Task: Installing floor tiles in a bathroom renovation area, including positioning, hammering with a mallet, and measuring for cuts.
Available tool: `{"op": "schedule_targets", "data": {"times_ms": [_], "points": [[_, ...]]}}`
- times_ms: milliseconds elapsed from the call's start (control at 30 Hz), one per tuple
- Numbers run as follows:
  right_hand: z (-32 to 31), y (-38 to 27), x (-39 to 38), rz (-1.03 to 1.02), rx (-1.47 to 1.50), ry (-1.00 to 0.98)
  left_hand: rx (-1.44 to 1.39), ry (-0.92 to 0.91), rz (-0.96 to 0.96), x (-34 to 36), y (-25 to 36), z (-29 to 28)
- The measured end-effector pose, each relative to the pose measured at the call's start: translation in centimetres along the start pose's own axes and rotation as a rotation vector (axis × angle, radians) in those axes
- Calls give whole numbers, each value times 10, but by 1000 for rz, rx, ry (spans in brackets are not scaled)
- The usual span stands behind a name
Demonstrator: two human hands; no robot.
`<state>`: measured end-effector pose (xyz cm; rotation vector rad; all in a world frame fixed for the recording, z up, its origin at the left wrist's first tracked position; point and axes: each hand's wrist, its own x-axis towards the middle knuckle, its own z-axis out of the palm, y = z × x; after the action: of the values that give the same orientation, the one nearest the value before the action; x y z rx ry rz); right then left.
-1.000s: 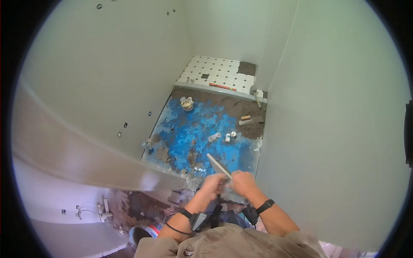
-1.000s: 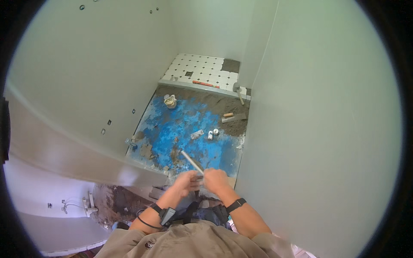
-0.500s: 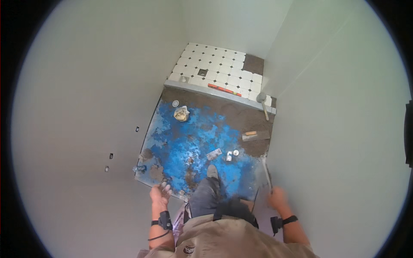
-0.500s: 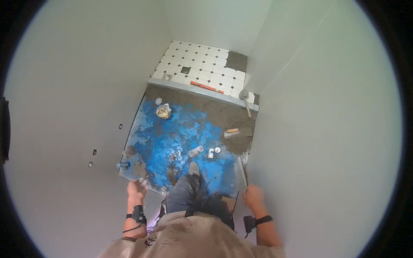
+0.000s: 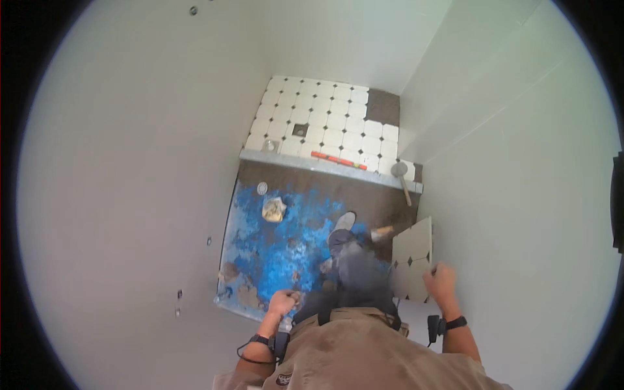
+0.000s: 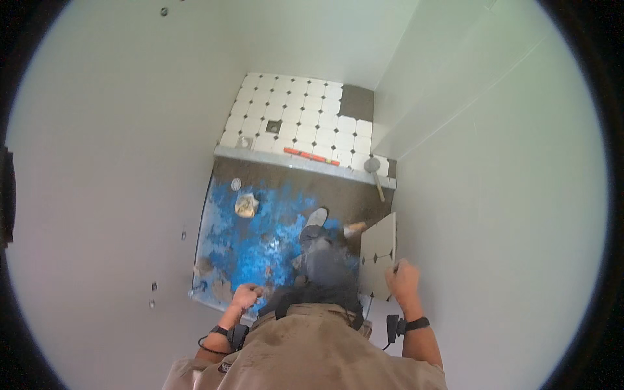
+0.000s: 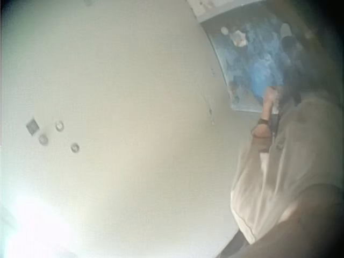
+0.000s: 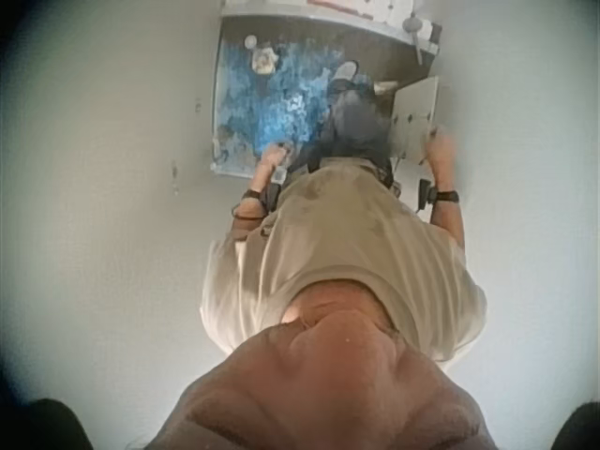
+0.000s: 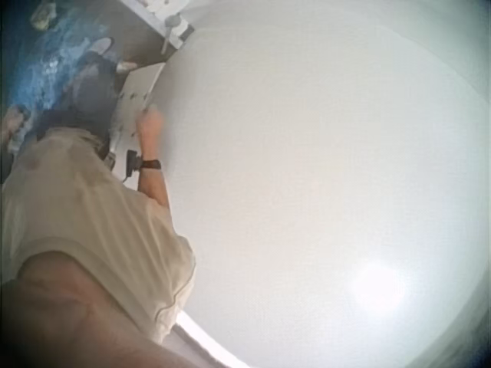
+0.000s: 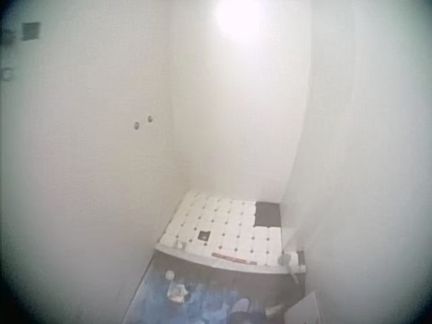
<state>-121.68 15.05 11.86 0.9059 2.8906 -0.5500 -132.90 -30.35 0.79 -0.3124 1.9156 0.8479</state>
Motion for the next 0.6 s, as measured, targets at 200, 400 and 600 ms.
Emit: {"op": "schedule_targets", "data": {"times_ms": [200, 400, 600], "points": [[45, -37, 149, -109, -7, -100, -470, -313, -123, 112, 214, -32], [-20, -140, 263, -144, 48, 3, -486, -675, -257, 172, 366, 0], [-122, -222, 320, -60, 291, 221, -499, -905, -241, 205, 467, -6]]}}
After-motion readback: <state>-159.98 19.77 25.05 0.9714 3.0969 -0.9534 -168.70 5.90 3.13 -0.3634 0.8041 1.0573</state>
